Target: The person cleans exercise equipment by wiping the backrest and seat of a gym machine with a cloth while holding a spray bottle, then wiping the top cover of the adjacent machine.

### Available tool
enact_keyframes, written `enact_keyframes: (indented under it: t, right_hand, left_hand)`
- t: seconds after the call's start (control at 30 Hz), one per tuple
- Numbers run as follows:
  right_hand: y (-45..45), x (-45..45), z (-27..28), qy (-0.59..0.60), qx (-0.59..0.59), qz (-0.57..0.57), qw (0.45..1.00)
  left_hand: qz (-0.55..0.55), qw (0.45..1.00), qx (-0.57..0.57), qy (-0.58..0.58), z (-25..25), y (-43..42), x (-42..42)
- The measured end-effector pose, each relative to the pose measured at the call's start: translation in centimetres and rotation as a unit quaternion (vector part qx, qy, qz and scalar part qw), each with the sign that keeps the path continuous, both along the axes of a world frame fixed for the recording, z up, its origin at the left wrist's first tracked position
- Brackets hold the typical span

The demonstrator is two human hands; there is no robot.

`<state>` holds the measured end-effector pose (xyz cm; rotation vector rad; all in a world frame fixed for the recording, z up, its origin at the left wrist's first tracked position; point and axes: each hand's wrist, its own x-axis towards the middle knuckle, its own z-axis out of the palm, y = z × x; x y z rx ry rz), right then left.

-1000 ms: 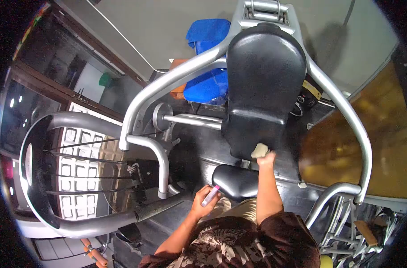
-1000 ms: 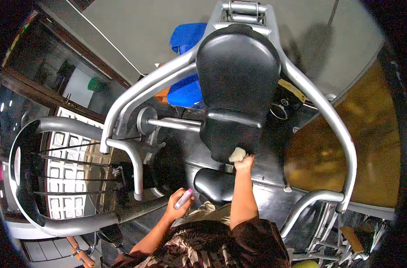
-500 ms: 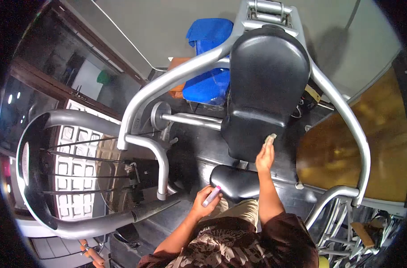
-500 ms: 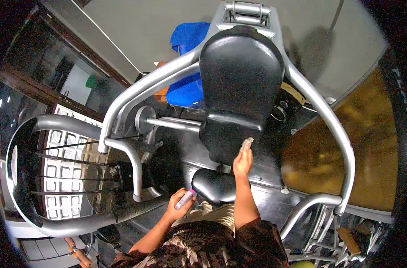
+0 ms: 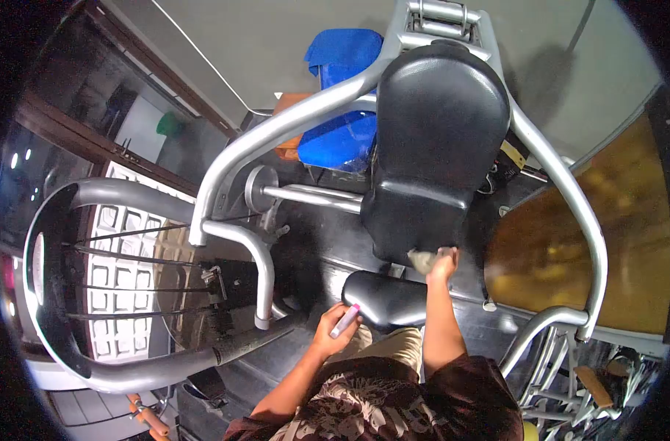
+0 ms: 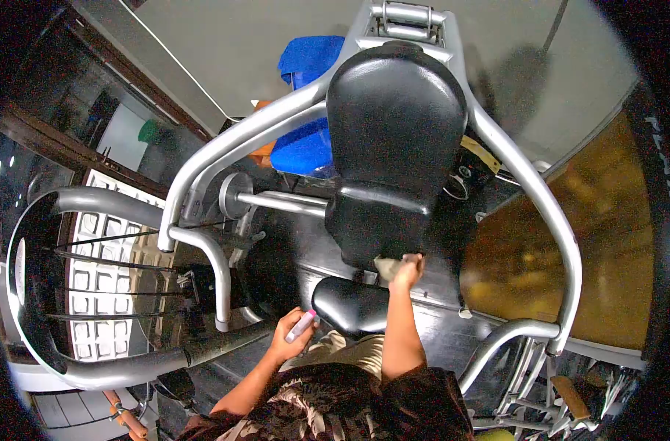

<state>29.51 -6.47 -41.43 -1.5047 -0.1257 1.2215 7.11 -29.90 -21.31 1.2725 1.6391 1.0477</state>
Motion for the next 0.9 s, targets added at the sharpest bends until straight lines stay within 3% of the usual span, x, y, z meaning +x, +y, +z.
enact_keyframes:
  t: [0.07, 0.17, 0.23, 0.37, 0.5, 0.57, 0.63, 0.67, 0.73, 0.83, 0.9]
  right_hand:
    - [2.0, -1.6, 2.6, -0.113, 0.099, 0.04, 0.988]
    - [1.1, -4.5, 11.1, -0.373, 0.278, 0.159, 0.871]
    - [0.6, -4.8, 12.5, -0.403, 0.327, 0.249, 0.818]
    - [-0.4, -2.5, 5.8, -0.526, 0.307, 0.306, 0.732]
    - [-5.6, 1.9, -0.2, -0.539, 0.022, 0.495, 0.681]
    - [-7.4, 2.9, -3.4, -0.543, 0.012, 0.471, 0.695]
    - [-7.5, 3.1, -2.7, -0.508, -0.015, 0.478, 0.717]
    - [-7.7, 2.5, -2.6, -0.541, 0.129, 0.401, 0.728]
    - [-5.9, 0.2, 3.5, -0.499, 0.277, 0.353, 0.741]
    - [-2.7, -1.8, 9.6, -0.47, 0.347, 0.322, 0.746]
    - [-1.0, -1.8, 9.6, -0.466, 0.288, 0.353, 0.758]
  left_hand:
    - [-0.008, 1.0, 0.022, -0.014, 0.8, 0.3, 0.3]
    - [-0.014, 0.999, 0.033, -0.004, 0.5, 0.3, 0.2]
    - [-0.007, 1.0, 0.015, -0.005, 0.3, 0.0, 0.0]
    - [0.02, 0.999, -0.004, -0.031, 0.5, -0.4, -0.1]
    - [0.015, 0.999, 0.032, -0.02, 0.5, -0.8, -0.8]
    - [0.029, 0.999, 0.02, -0.024, -0.2, -1.3, -1.0]
    - [0.039, 0.999, 0.014, -0.024, -0.5, -1.6, -1.1]
    - [0.041, 0.999, 0.013, -0.022, -0.6, -1.7, -1.1]
    - [0.042, 0.999, 0.012, -0.026, -0.4, -1.5, -1.0]
    - [0.038, 0.999, 0.007, -0.007, 0.2, -1.3, -0.3]
    - [0.029, 0.999, 0.007, -0.013, 0.6, -1.1, 0.1]
